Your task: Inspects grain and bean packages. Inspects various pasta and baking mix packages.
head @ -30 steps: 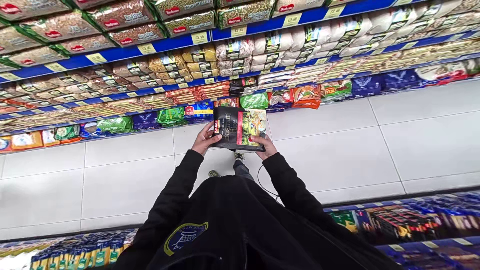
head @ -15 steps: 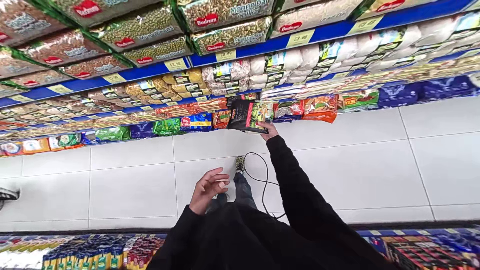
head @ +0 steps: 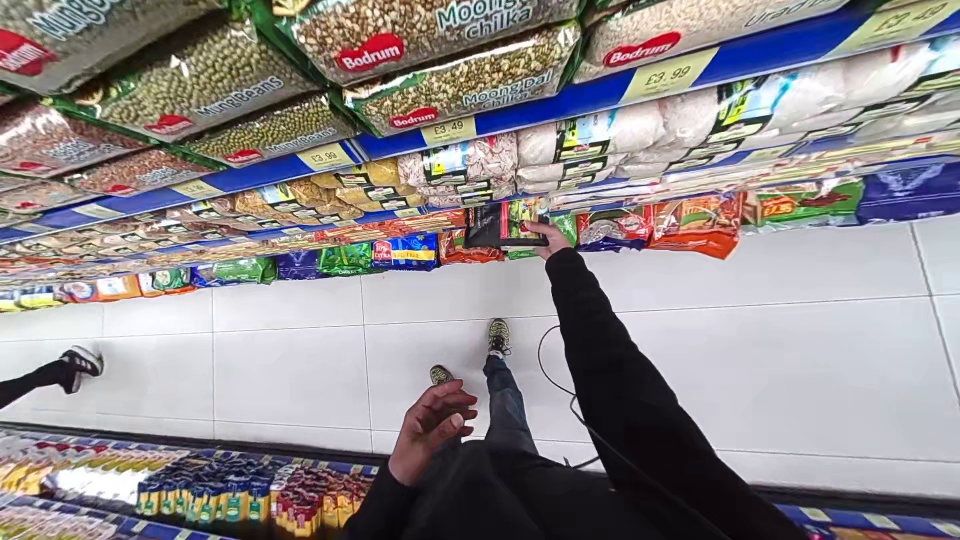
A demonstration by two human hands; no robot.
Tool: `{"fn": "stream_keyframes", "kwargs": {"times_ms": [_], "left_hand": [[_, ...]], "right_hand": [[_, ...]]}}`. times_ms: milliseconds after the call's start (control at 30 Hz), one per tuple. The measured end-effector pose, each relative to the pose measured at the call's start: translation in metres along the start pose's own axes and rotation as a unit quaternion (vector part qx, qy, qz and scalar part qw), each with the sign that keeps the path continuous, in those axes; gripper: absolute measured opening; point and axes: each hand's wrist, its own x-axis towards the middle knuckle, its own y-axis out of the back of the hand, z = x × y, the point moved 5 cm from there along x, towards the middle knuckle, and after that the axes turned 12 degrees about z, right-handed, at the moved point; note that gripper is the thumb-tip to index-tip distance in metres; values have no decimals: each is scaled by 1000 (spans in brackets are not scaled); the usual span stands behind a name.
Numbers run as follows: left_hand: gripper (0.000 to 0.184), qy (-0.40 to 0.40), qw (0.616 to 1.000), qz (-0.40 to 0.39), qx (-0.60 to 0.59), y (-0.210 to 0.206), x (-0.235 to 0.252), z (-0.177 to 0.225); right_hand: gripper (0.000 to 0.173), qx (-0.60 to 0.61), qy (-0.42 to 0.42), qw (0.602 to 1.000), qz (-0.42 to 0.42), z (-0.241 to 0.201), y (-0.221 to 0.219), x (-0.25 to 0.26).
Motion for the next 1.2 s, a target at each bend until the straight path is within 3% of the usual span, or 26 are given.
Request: {"fn": "stream_keyframes", "kwargs": {"times_ms": [100,233,400,533,600,667,733,900,1000,1133,1200], "left_hand": [[60,-8,1000,-2,-2,-1,2,-3],[60,11,1000,18,-11,-4,6,-7],[56,30,999,26,-20,-7,7,-11],[53,44,998,36,-26,-4,6,-18],[51,55,997,44,-33,-6,6,-22],[49,63,996,51,-42,-8,7,-25],[47,70,995,55,-41,-10,6,-27],[45,80,995,55,-40,-12,5,-28],[47,80,995,35,-49,-12,4,-25],[50,74,995,39,-57,-11,3,-22],[51,72,995,44,-59,-10,2,-20]], "right_hand": [[74,-48,33,998,-10,-17,-8,14],[61,-21,66,996,53,-25,-13,14],[59,62,81,991,82,-11,-18,22],[46,27,168,975,140,-29,-31,25],[60,-74,230,946,217,-44,-33,22],[57,-239,258,888,298,-56,-38,14],[53,-346,257,842,324,-60,-42,5],[61,-390,324,800,321,-47,-39,-1],[74,-285,356,833,313,-28,-29,-25],[87,-18,186,939,289,14,-36,-37],[88,101,115,950,274,16,-44,-29]]}}
